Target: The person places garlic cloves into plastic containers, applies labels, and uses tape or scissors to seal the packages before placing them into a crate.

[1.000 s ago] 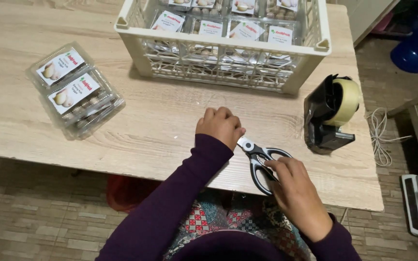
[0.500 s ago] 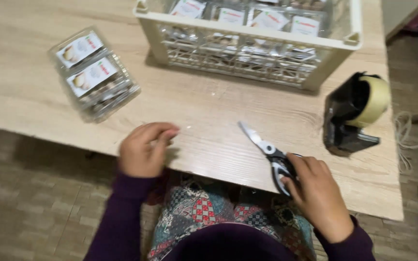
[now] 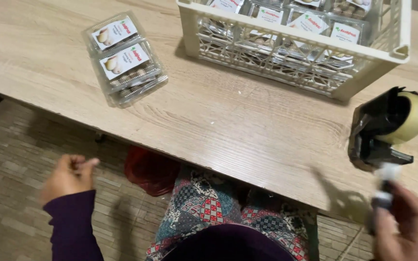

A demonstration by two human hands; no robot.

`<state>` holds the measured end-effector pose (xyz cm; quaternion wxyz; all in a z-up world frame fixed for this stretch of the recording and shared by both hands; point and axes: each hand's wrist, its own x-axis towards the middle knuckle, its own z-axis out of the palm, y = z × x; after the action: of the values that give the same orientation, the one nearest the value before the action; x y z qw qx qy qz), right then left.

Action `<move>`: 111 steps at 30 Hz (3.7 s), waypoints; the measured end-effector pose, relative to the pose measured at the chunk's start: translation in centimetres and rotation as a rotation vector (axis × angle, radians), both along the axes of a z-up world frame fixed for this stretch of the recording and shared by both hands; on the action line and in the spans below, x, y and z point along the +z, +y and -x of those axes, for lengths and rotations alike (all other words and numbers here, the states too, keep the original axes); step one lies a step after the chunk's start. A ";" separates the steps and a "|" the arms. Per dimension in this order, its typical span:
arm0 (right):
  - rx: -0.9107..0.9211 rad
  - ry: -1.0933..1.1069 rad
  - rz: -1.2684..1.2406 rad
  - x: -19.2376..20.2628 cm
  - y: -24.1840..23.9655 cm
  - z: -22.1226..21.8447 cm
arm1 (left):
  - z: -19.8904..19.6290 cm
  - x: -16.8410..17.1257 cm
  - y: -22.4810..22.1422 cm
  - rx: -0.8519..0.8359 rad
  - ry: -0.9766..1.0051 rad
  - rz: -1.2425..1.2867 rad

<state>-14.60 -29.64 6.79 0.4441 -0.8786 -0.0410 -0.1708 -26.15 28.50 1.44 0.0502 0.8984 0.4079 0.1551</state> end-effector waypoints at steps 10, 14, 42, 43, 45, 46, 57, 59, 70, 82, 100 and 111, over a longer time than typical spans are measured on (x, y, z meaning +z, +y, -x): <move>-0.281 -0.018 0.829 -3.6 -10.9 -6.6 | -4.1 -1.5 -0.3 -0.357 -0.300 -0.070; -0.169 -0.087 0.844 -4.2 -10.4 -14.1 | -4.3 -2.1 -2.2 -0.528 -0.421 -0.191; 0.314 0.006 0.747 9.7 15.8 -39.6 | -33.0 4.4 -23.9 -1.368 -0.856 0.207; 0.320 0.001 0.742 9.8 16.7 -40.0 | -33.0 4.5 -23.8 -1.364 -0.853 0.199; 0.295 0.380 0.877 10.0 18.5 -40.6 | -32.8 4.6 -23.9 -1.457 -0.823 0.240; 0.300 0.386 0.878 10.1 18.5 -40.9 | -32.7 4.7 -23.9 -1.453 -0.817 0.245; 0.279 0.414 -0.135 11.3 17.3 -41.1 | -32.3 6.1 -23.6 -1.484 -0.848 0.313; 0.273 0.400 -0.162 11.5 16.8 -40.9 | -32.5 6.1 -23.4 -1.461 -0.845 0.322; 0.251 0.224 -0.745 16.6 12.6 -28.6 | -34.2 5.1 -21.8 -0.992 -0.867 0.686; -0.073 0.514 -0.623 2.2 10.0 -12.1 | -34.4 4.8 -22.1 -1.136 -0.774 1.009; 0.118 0.052 -0.161 -1.0 6.0 -7.4 | -25.1 5.4 -23.9 -1.178 -0.505 0.479; 0.224 0.128 -0.292 -1.3 5.1 -6.5 | -19.8 3.0 -23.6 -1.355 -0.252 0.566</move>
<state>-8.15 -24.55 5.49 0.5848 -0.8038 -0.0852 -0.0682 -6.36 4.89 4.47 0.4105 0.8813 -0.2197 0.0809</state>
